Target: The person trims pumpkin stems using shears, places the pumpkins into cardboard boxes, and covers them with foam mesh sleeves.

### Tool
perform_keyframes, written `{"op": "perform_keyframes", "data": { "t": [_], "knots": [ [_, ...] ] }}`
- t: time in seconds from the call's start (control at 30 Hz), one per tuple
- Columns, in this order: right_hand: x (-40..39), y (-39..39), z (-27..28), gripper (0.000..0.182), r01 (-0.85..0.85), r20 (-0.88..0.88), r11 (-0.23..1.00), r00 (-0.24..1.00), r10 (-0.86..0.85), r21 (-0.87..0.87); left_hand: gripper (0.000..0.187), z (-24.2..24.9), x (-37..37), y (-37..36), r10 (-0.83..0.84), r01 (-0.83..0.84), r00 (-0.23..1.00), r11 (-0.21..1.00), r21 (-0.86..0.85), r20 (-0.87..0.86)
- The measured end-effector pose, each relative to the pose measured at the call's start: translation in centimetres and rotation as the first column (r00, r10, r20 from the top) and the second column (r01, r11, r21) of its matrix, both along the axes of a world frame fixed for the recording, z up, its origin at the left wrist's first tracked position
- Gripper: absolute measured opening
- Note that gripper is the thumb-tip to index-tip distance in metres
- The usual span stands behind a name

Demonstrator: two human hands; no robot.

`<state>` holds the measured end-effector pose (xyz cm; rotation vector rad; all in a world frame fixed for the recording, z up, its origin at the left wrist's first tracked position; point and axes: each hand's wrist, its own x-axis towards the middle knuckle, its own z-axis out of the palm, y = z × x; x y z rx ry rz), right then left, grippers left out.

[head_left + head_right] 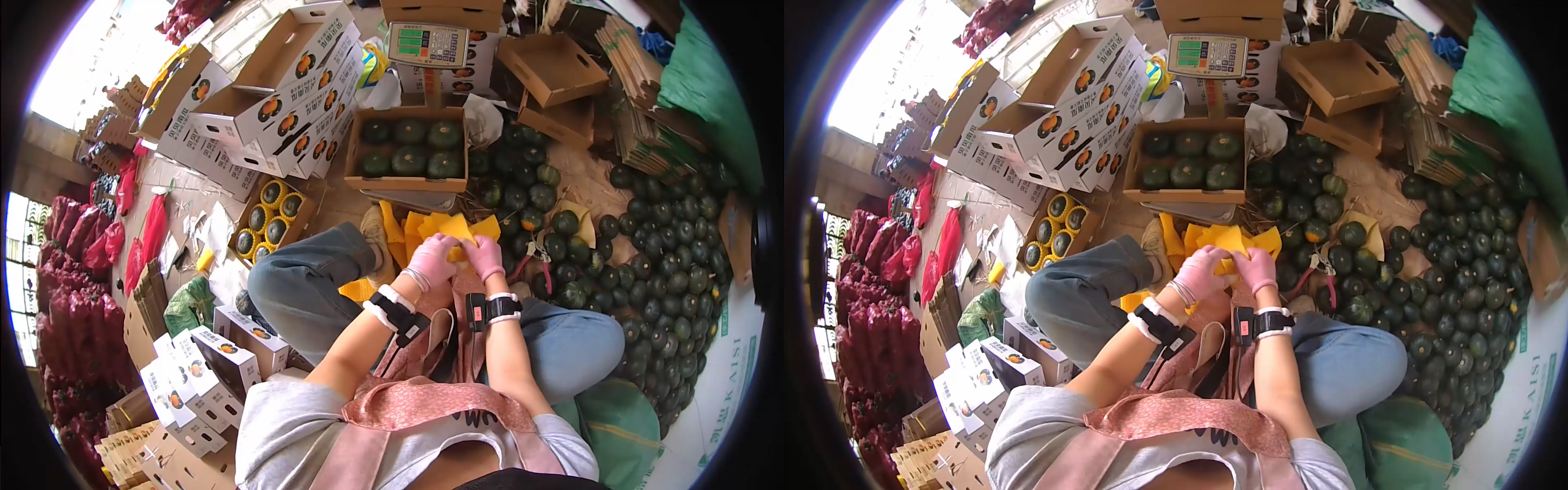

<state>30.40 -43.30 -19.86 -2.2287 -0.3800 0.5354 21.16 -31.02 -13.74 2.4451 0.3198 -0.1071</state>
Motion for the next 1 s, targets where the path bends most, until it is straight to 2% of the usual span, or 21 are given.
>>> {"op": "perform_keyframes", "data": {
  "t": [0.03, 0.07, 0.13, 0.17, 0.2, 0.27, 0.37, 0.4, 0.47, 0.53, 0.6, 0.63, 0.73, 0.77, 0.8, 0.83, 0.87, 0.9, 0.93, 0.97, 1.0],
  "knots": [
    [-0.8, 0.2, 0.2, 0.043, 0.041, -0.068, 0.971, 0.997, -0.025, 0.234, 0.044, 0.8, -0.7, 0.1, 0.011, -0.012, 0.997, 1.0, 0.014, 0.072],
    [-1.6, 0.3, 0.3, 0.043, 0.093, -0.141, 0.886, 0.99, -0.032, 0.453, 0.043, 1.2, -1.3, 0.1, 0.025, -0.024, 0.988, 1.0, -0.01, 0.155],
    [-4.3, 0.1, 5.0, 0.045, 0.239, -0.339, 0.7, 0.941, 0.006, 0.673, 0.043, 1.9, -3.0, 0.2, 0.05, -0.034, 0.954, 0.998, -0.059, 0.296],
    [-5.6, 0.2, 6.5, 0.046, 0.331, -0.432, 0.574, 0.901, 0.044, 0.749, 0.039, 4.5, -3.8, -0.1, 0.09, -0.051, 0.963, 0.986, -0.156, 0.254],
    [-6.1, -0.5, 5.9, 0.05, 0.343, -0.46, 0.439, 0.867, 0.193, 0.83, 0.035, 4.8, -4.4, 0.1, 0.114, -0.032, 0.946, 0.965, -0.261, 0.304],
    [-6.3, -0.7, 6.1, 0.044, 0.058, -0.166, 0.38, 0.952, 0.257, 0.923, 0.03, 5.2, -5.4, 0.4, 0.171, 0.051, 0.945, 0.766, -0.641, 0.28],
    [-8.1, -0.6, 11.4, 0.038, 0.035, -0.155, 0.637, 0.979, 0.133, 0.77, 0.022, 5.8, -5.9, 0.4, 0.182, 0.053, 0.952, 0.694, -0.718, 0.245],
    [-8.1, -0.7, 11.6, 0.03, 0.136, -0.19, 0.675, 0.982, 0.007, 0.725, 0.02, 5.9, -6.2, 0.4, 0.184, 0.01, 0.954, 0.768, -0.641, 0.235],
    [-7.7, -0.4, 8.9, 0.03, 0.147, 0.033, 0.714, 0.972, -0.231, 0.685, 0.015, 6.3, -6.1, 1.0, 0.2, -0.077, 0.953, 0.887, -0.455, 0.229],
    [-8.4, 0.6, 9.4, 0.03, 0.121, 0.189, 0.826, 0.946, -0.265, 0.551, 0.014, 6.1, -5.6, 0.6, 0.141, -0.002, 0.899, 0.948, -0.318, 0.415],
    [-8.6, 1.5, 9.9, 0.032, 0.109, 0.267, 0.877, 0.929, -0.258, 0.467, 0.015, 5.4, -5.0, -0.3, 0.317, -0.079, 0.831, 0.881, -0.467, 0.457],
    [-8.5, 1.8, 10.2, 0.034, 0.1, 0.269, 0.882, 0.931, -0.245, 0.46, 0.019, 4.4, -5.0, -0.1, 0.364, -0.159, 0.839, 0.875, -0.458, 0.404],
    [-8.4, 2.7, 9.1, 0.034, 0.061, 0.254, 0.871, 0.944, -0.208, 0.487, 0.025, 2.2, -5.3, 1.2, 0.226, -0.117, 0.821, 0.966, -0.233, 0.524],
    [-8.2, 2.6, 8.9, 0.029, 0.031, 0.257, 0.932, 0.957, -0.131, 0.36, 0.022, 1.3, -5.8, 1.2, 0.361, -0.142, 0.854, 0.854, -0.5, 0.374],
    [-7.9, 2.2, 8.7, 0.024, -0.004, 0.251, 0.974, 0.967, -0.055, 0.227, 0.02, 1.0, -6.0, 1.9, 0.472, -0.153, 0.874, 0.488, -0.859, 0.113],
    [-7.3, 2.2, 7.9, 0.017, 0.067, 0.096, 0.978, 0.992, -0.087, 0.198, 0.022, 0.4, -5.7, 2.2, 0.513, -0.116, 0.857, 0.112, -0.987, -0.043],
    [-6.4, 1.5, 5.2, 0.017, 0.092, -0.127, 0.911, 0.991, -0.044, 0.402, 0.025, -0.1, -5.9, 2.6, 0.477, -0.102, 0.873, -0.032, -0.994, -0.105],
    [-5.3, 0.2, 1.2, 0.017, 0.163, -0.333, 0.803, 0.942, 0.047, 0.574, 0.028, 0.7, -6.4, 3.1, 0.421, -0.08, 0.904, -0.011, -0.997, -0.077],
    [-5.5, -0.2, 3.9, 0.019, -0.082, -0.087, 0.84, 0.985, 0.152, 0.536, 0.031, 1.9, -7.2, 3.7, 0.35, -0.036, 0.936, 0.177, -0.984, 0.029],
    [-5.7, -0.5, 6.8, 0.021, -0.286, 0.167, 0.844, 0.958, 0.235, 0.454, 0.034, 2.7, -7.7, 4.0, 0.313, -0.004, 0.949, 0.163, -0.987, 0.048],
    [-5.5, -1.0, 6.5, 0.018, -0.382, 0.234, 0.795, 0.923, 0.305, 0.472, 0.036, 2.4, -7.4, 4.6, 0.152, -0.092, 0.969, -0.502, -0.86, -0.193]
  ]
}}
